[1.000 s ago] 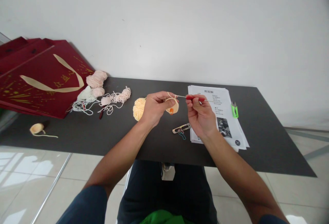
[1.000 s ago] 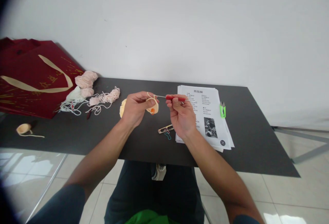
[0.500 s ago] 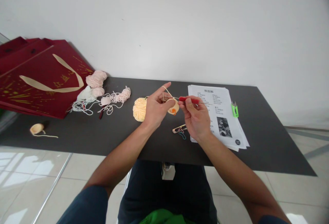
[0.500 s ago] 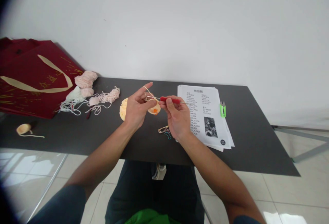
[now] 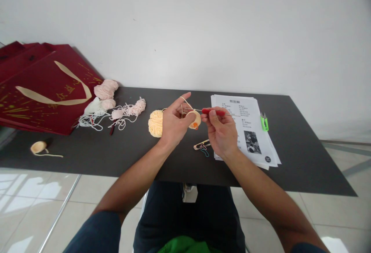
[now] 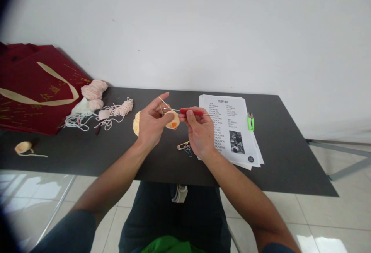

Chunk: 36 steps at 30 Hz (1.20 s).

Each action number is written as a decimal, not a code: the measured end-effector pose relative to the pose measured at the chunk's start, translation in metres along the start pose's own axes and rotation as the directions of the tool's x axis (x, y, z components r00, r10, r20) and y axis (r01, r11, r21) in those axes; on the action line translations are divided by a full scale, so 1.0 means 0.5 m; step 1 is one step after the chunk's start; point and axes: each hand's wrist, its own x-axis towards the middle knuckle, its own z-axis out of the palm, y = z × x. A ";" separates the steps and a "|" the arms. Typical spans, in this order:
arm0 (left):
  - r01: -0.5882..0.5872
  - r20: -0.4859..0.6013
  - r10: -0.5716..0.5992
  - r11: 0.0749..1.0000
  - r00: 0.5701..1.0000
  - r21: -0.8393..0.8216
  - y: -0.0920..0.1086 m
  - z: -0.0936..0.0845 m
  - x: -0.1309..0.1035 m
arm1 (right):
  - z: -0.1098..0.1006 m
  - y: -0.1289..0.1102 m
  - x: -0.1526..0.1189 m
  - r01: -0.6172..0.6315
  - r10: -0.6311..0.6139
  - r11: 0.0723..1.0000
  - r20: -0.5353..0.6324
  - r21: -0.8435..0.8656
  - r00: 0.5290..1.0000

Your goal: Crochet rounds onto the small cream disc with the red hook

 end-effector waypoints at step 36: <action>-0.163 -0.093 0.191 0.955 0.977 0.248 0.002 -0.002 -0.010 | -0.020 -0.005 0.000 0.420 -0.416 0.887 0.065 -0.190 0.907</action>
